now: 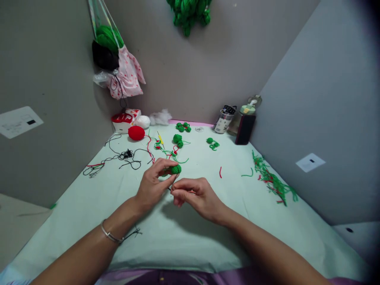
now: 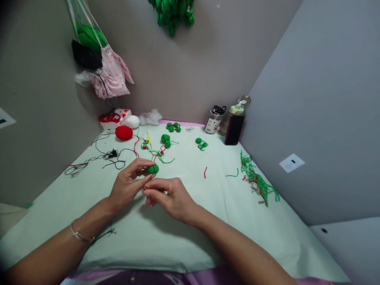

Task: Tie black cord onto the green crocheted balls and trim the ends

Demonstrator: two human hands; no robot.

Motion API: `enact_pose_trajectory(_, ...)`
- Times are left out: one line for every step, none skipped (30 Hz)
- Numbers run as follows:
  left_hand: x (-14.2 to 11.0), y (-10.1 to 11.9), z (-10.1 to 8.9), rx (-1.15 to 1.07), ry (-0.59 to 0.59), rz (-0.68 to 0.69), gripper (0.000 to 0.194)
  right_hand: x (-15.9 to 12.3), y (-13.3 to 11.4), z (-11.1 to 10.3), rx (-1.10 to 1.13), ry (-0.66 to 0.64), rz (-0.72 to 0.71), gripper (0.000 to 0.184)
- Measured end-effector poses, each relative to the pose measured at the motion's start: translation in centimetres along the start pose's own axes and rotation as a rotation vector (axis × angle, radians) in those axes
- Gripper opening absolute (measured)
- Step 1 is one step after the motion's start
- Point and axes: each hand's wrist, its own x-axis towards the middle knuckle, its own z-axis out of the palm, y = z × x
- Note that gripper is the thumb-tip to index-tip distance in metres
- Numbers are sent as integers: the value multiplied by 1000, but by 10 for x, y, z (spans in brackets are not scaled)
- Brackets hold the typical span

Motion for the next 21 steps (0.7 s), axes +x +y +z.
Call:
enact_pose_trajectory(1, 0, 0, -70, -16, -56, 20, -2, -1, 1, -51, -23, -16, 18)
enact_pose_trajectory(2, 0, -1, -147, -28, -113, 23, -4, -3, 2, -88, -40, -25, 15)
enact_pose_trajectory(4, -1, -2, -223, -37, -164, 27, -6, -4, 3, -113, -48, -31, 15)
enact_pose_trajectory(5, -1, -3, -293, -39, -202, 30, -8, -6, 4, -133, -50, -38, 15)
enact_pose_trajectory(7, -2, -4, -354, -43, -227, 32, -9, -7, 4, -155, -46, -53, 15)
enact_pose_trajectory(8, -3, -5, -406, -50, -243, 34, -9, -8, 3, -176, -40, -73, 13)
enact_pose_trajectory(10, -4, -6, -450, -62, -254, 34, -9, -8, 1, -197, -26, -97, 14)
enact_pose_trajectory(10, -5, -7, -484, -75, -259, 34, -8, -9, -2, -219, -3, -130, 16)
enact_pose_trajectory(11, -5, -7, -507, -83, -262, 32, -7, -9, -5, -244, 32, -170, 17)
enact_pose_trajectory(11, -5, -7, -517, -85, -265, 32, -6, -10, -9, -272, 79, -208, 17)
enact_pose_trajectory(10, -5, -7, -513, -80, -267, 31, -4, -10, -12, -298, 135, -237, 16)
enact_pose_trajectory(10, -5, -7, -498, -65, -267, 32, -3, -10, -15, -322, 187, -253, 15)
enact_pose_trajectory(9, -4, -7, -472, -49, -266, 33, -2, -10, -18, -342, 230, -258, 15)
enact_pose_trajectory(9, -4, -7, -439, -34, -262, 33, -1, -11, -20, -358, 261, -254, 15)
enact_pose_trajectory(8, -3, -7, -403, -24, -256, 34, -1, -10, -21, -376, 286, -247, 15)
enact_pose_trajectory(8, -3, -7, -367, -17, -250, 33, -1, -10, -21, -398, 305, -247, 14)
enact_pose_trajectory(8, -2, -7, -335, -13, -241, 32, 0, -9, -22, -426, 319, -254, 14)
enact_pose_trajectory(8, -2, -7, -308, -14, -231, 31, 0, -8, -21, -459, 329, -266, 14)
enact_pose_trajectory(7, -1, -7, -289, -15, -218, 30, 0, -7, -21, -496, 337, -279, 14)
enact_pose_trajectory(7, -1, -7, -278, -17, -206, 29, 0, -6, -21, -534, 340, -291, 15)
enact_pose_trajectory(7, -1, -7, -272, -24, -197, 28, 0, -4, -20, -568, 342, -301, 16)
